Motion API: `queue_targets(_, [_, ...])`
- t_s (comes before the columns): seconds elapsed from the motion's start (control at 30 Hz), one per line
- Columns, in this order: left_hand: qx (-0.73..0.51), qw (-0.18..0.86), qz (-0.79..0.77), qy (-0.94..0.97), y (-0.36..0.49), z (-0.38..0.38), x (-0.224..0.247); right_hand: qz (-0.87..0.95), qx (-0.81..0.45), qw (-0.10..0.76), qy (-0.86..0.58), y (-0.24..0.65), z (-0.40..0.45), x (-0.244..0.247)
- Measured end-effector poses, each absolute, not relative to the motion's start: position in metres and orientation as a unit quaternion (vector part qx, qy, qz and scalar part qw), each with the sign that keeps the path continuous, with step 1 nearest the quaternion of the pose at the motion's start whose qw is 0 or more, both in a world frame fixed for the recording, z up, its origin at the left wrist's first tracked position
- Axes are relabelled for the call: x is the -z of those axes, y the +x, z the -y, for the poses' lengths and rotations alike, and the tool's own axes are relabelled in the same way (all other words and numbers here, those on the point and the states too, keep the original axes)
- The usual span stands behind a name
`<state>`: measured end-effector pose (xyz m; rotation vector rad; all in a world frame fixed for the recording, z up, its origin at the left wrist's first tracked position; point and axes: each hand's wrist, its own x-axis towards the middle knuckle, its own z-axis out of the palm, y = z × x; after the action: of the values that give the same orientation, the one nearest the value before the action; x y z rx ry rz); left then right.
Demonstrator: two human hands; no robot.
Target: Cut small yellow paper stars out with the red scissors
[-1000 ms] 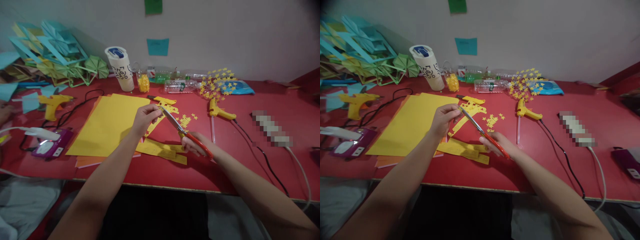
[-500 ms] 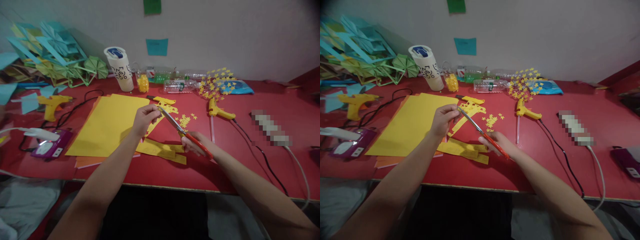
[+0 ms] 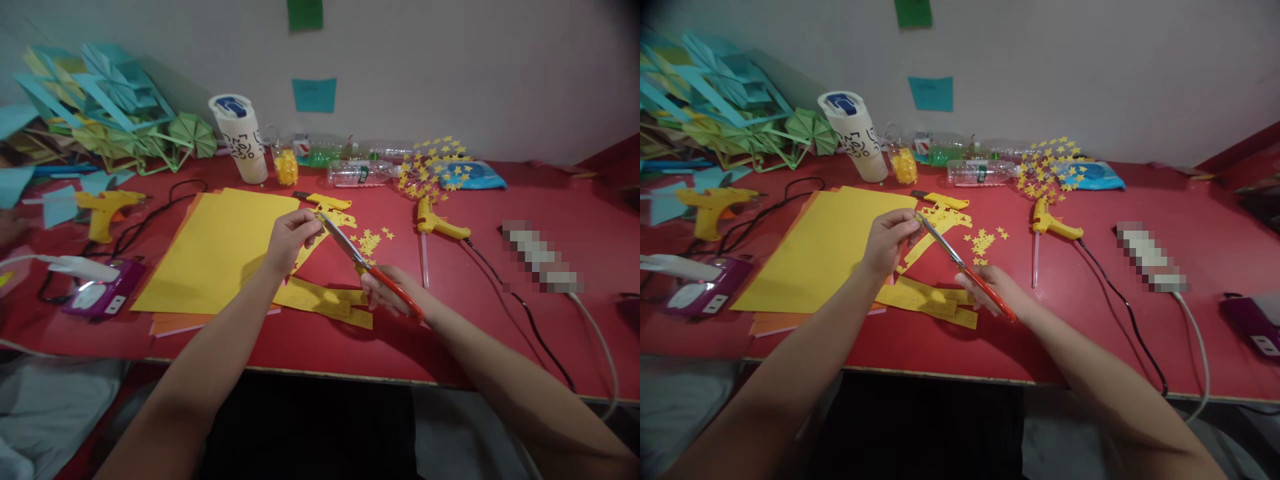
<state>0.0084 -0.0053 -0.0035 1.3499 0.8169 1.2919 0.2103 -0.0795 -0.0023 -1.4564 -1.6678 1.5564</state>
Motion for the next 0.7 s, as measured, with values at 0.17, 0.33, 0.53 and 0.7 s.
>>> queue_targets(0.17, [-0.553, 0.532, -0.329, 0.551, 0.0108, 0.0060, 0.0062, 0.592, -0.568, 0.223, -0.527, 0.2085, 0.0798, 0.0091])
queue_targets(0.33, [-0.559, 0.531, -0.322, 0.550, 0.0122, 0.0061, 0.0071, 0.576, -0.588, 0.241, -0.514, 0.2056, 0.0804, 0.0075])
queue_targets(0.53, [-0.560, 0.530, -0.317, 0.552, 0.0119, 0.0055, 0.0077, 0.571, -0.588, 0.245, -0.517, 0.2044, 0.0813, 0.0028])
queue_targets(0.7, [-0.561, 0.535, -0.318, 0.546, 0.0120, 0.0056, 0.0067, 0.570, -0.588, 0.239, -0.521, 0.2047, 0.0820, 0.0030])
